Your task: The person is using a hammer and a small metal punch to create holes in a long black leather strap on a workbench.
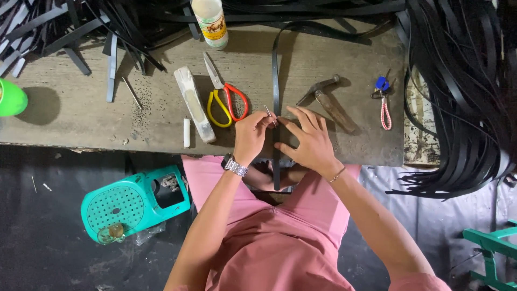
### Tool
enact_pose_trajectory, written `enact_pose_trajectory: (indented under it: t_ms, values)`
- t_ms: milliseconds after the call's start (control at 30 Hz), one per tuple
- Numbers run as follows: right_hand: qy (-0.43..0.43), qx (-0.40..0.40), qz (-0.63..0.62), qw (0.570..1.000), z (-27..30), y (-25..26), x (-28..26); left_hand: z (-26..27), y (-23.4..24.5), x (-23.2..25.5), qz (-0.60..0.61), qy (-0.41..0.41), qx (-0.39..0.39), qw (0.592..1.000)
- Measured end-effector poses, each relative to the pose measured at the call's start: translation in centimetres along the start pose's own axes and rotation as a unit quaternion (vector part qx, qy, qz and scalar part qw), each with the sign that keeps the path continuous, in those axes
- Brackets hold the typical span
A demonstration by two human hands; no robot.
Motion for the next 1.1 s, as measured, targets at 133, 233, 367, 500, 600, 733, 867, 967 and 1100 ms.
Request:
enact_pose_trajectory:
  t_ms: [133, 233, 367, 500, 600, 733, 867, 967, 1100]
  values:
    - [-0.008, -0.025, -0.013, 1.000, -0.2, 0.5, -0.3, 0.1, 0.0, -0.1, -0.019, -0.020, -0.002, 1.000]
    - [-0.010, -0.034, -0.017, 0.999, -0.2, 0.5, -0.3, 0.2, 0.0, 0.1, -0.026, -0.036, -0.001, 0.999]
    - [-0.005, -0.031, -0.015, 0.999, -0.2, 0.5, -0.2, 0.2, -0.1, 0.5, -0.035, -0.063, -0.001, 0.997]
    - [-0.003, -0.019, -0.013, 1.000, 0.0, 0.2, 0.0, 0.7, -0.8, -0.7, -0.063, -0.100, -0.007, 0.993]
    - [-0.015, -0.008, -0.025, 1.000, -0.2, 0.7, 0.6, 1.1, -1.0, -1.3, -0.094, -0.132, -0.021, 0.987]
    - [-0.172, 0.134, 0.169, 0.961, -0.1, 1.6, 5.6, 0.9, -1.1, -0.7, -0.103, -0.144, -0.051, 0.983]
    - [-0.193, 0.082, 0.301, 0.930, 0.5, 1.0, 8.7, 0.9, -1.1, -0.2, -0.110, -0.163, -0.057, 0.979]
    - [-0.340, -0.062, 0.127, 0.930, -0.1, 2.1, 8.1, 1.2, -1.1, -0.4, -0.115, -0.159, -0.068, 0.978]
    - [-0.260, 0.003, -0.069, 0.963, 0.1, 6.8, 2.7, 1.2, -1.2, -0.7, -0.122, -0.161, -0.077, 0.976]
Point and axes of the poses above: each hand's wrist, its own z-axis away from the middle knuckle, its own y-axis out of the back of the hand, x = y × z, the point moved 3 cm from there along -z, towards the middle knuckle, and after that the axes turned 13 degrees about -y, right-handed, at the moved point
